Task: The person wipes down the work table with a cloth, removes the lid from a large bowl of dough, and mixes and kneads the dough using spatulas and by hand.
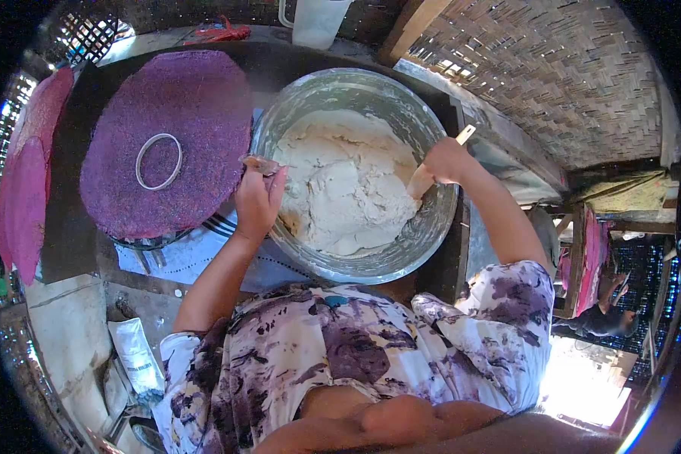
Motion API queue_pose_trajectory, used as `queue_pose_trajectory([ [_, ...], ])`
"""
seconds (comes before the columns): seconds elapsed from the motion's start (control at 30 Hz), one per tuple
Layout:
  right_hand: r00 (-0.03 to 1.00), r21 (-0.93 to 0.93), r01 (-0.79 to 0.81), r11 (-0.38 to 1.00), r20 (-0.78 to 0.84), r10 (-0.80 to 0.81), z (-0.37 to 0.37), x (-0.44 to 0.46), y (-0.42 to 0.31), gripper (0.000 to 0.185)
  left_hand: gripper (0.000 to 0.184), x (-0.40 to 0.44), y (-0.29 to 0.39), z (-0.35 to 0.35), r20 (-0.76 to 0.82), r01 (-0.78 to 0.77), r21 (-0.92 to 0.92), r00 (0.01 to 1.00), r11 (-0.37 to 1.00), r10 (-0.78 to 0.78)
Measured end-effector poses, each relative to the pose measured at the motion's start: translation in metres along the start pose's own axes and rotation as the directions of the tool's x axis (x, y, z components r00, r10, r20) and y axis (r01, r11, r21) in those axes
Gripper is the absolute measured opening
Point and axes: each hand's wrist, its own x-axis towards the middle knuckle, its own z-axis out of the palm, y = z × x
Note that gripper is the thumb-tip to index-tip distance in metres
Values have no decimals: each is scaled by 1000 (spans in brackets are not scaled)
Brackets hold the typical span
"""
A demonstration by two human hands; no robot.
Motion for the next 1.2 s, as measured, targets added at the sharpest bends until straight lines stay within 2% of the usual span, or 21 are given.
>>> queue_pose_trajectory([
  [0.1, 1000, 126, -4, 992, 9, 3, 15, 3, -4, 20, 21, -1, -1, 0, 21, 16, 20, 1000, 1000, -16],
  [0.17, 997, 153, -14, 988, 78, 2, 16, 1, -12, 21, 21, -1, -1, 0, 34, 52, 34, 998, 998, -53],
  [0.27, 989, 213, -65, 975, 146, 34, 35, 5, -21, 23, 22, -1, -4, 2, 4, -13, 51, 1000, 999, 13],
  [0.37, 989, 229, -57, 972, 149, 23, 54, 9, -29, 22, 22, -3, -5, 2, 66, 86, -2, 994, 996, -86],
  [0.43, 993, 242, -24, 970, 121, -6, 59, 9, -35, 18, 22, 0, 0, -1, 65, 95, -9, 993, 995, -94],
  [0.63, 989, 396, -85, 914, 143, 30, 26, -4, -51, 28, 23, -1, -2, 3, 3, 74, -24, 997, 997, -74],
  [0.73, 971, 352, -127, 927, 237, 43, 32, 1, -55, 31, 23, -7, -12, 9, -30, 37, 9, 999, 999, -37],
  [0.83, 971, 387, -100, 917, 241, 4, 16, -5, -59, 34, 24, -6, -11, 9, -65, 14, 7, 998, 1000, -13],
  [0.93, 993, 485, -66, 872, 118, 10, 23, -9, -65, 33, 27, -7, -11, 8, -55, 17, 20, 998, 1000, -16],
  [1.07, 993, 471, -103, 876, 102, 62, 28, -22, -71, 32, 30, -5, -9, 7, -64, 38, 7, 997, 999, -38],
  [1.2, 992, 422, -105, 900, 114, 63, 25, -31, -77, 31, 32, -7, -17, 8, 2, 45, 27, 999, 999, -46],
])
